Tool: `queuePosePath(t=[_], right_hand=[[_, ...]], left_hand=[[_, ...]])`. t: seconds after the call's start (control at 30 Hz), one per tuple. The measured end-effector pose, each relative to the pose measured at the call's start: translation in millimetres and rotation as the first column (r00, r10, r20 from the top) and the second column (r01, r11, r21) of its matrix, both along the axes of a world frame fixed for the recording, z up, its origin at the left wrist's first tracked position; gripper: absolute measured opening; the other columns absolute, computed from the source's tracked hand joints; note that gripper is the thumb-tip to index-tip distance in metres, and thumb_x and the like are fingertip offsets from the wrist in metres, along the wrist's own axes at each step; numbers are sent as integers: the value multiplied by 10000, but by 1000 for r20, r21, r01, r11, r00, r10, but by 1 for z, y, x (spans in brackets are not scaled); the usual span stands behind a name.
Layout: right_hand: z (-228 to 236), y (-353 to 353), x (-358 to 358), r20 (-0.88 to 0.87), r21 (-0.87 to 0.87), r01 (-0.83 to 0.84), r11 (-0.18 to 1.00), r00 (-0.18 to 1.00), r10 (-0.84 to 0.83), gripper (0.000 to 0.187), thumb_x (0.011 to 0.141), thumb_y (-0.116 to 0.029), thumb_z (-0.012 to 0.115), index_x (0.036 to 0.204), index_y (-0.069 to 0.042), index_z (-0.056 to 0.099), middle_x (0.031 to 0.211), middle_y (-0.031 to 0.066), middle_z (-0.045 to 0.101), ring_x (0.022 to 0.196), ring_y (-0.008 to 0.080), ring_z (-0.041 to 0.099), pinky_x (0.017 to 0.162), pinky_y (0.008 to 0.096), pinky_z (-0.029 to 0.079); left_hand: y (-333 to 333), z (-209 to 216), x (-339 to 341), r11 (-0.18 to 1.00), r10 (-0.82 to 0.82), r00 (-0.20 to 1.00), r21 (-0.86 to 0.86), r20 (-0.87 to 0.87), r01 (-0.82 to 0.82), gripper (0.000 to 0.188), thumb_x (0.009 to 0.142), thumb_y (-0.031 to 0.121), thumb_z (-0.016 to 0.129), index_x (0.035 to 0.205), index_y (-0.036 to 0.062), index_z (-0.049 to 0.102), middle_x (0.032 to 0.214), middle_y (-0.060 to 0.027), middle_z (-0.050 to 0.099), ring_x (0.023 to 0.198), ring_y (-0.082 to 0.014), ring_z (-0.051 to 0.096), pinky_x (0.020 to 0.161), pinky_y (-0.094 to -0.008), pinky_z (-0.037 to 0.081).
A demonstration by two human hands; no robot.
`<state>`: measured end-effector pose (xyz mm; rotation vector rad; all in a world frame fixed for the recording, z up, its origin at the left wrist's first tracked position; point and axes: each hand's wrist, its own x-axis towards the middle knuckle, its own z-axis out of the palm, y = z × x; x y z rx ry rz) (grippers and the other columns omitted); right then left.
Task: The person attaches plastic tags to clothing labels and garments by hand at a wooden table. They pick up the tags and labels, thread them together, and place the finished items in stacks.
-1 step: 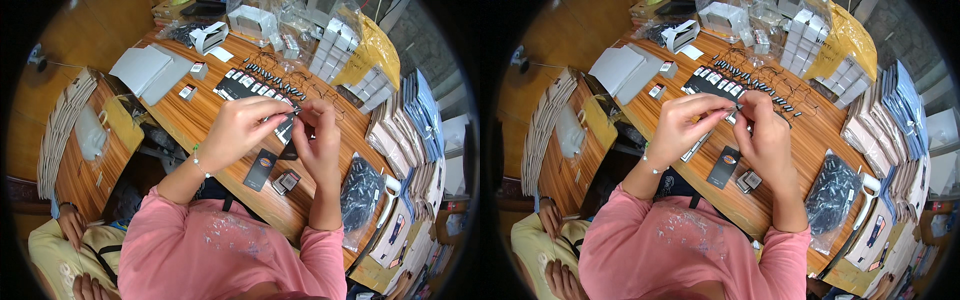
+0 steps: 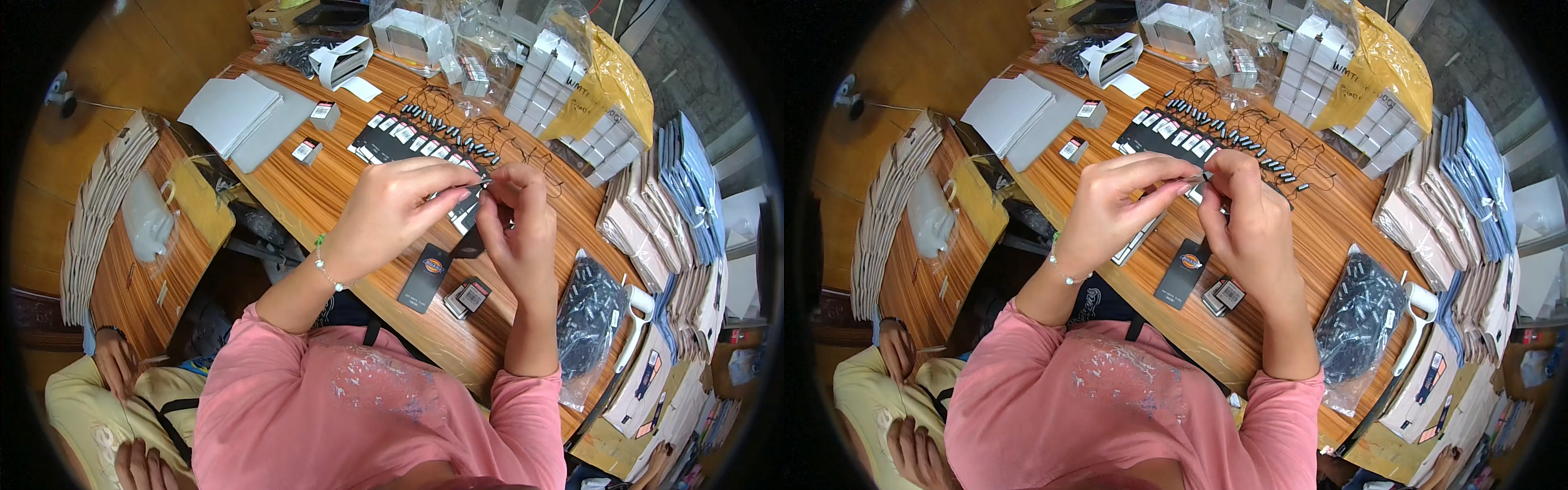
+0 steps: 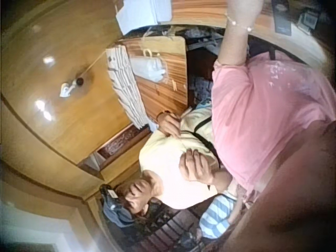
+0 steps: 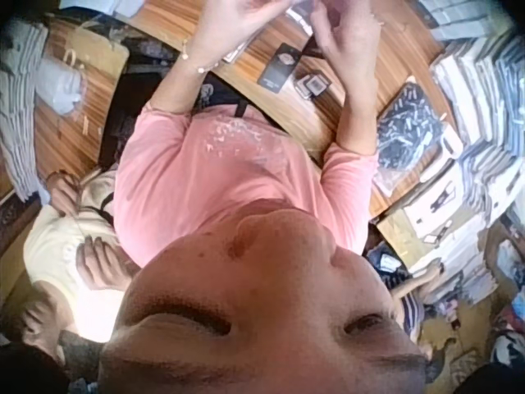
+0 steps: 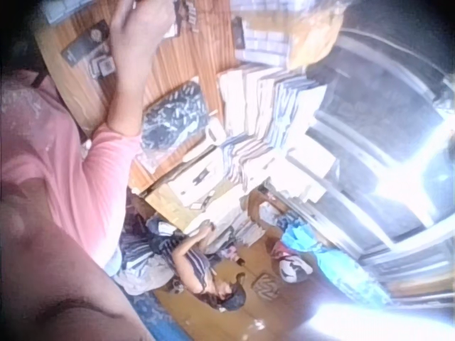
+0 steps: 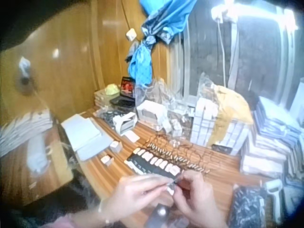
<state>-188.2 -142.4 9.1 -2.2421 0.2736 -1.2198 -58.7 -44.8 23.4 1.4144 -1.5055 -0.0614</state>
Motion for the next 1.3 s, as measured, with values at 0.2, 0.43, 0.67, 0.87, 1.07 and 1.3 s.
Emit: queuePosePath(t=[0.2, 0.43, 0.67, 0.87, 1.07, 1.3], right_hand=[[-5, -6, -1, -2, 171, -71, 983, 997, 73, 235, 744, 47, 555, 928, -6, 418, 713, 88, 566, 600, 140, 568, 521, 249, 439], [-5, -9, 9, 267, 637, -353, 685, 935, 233, 204, 820, 18, 507, 967, -18, 370, 709, 40, 554, 619, 58, 493, 542, 181, 399], [-12, -16, 13, 427, 680, -539, 497, 842, 329, 180, 843, -23, 491, 1005, 3, 418, 753, 67, 569, 660, 114, 548, 598, 230, 449], [-3, -13, 15, 447, 745, -535, 399, 844, 297, 112, 851, -98, 502, 882, 8, 516, 799, 81, 592, 711, 152, 593, 653, 260, 469], [-14, -26, 7, 450, 832, -534, 151, 808, 380, 106, 841, -140, 538, 866, -39, 515, 792, 79, 598, 662, 144, 599, 615, 245, 482], [-18, -18, 13, 514, 819, -563, 110, 805, 297, 121, 847, -181, 551, 844, -62, 529, 853, -9, 526, 802, 86, 499, 723, 245, 422]], left_hand=[[2, 8, -4, 999, 34, 989, 8, 143, -36, 147, 732, 27, 615, 877, 8, 626, 810, -102, 624, 679, -197, 604, 587, -256, 481], [-2, 10, -3, 993, 109, 939, -72, 327, -90, 135, 715, 36, 620, 849, 28, 627, 790, -82, 610, 687, -209, 600, 612, -281, 480], [-11, 9, 4, 987, 102, 915, -158, 390, -43, 182, 647, 37, 629, 827, 58, 641, 783, -37, 596, 744, -207, 583, 624, -293, 472], [-17, 6, 16, 956, 192, 821, -291, 538, -33, 205, 601, 58, 621, 803, 86, 643, 795, -25, 596, 768, -198, 580, 665, -309, 472], [-21, 17, 20, 958, 38, 717, -230, 696, 173, 186, 594, 116, 615, 778, 94, 628, 795, -19, 589, 784, -189, 579, 698, -328, 473], [-23, 22, 23, 951, 52, 643, -235, 764, 202, 195, 602, 114, 593, 793, 85, 626, 811, -5, 583, 796, -167, 571, 726, -353, 466]])
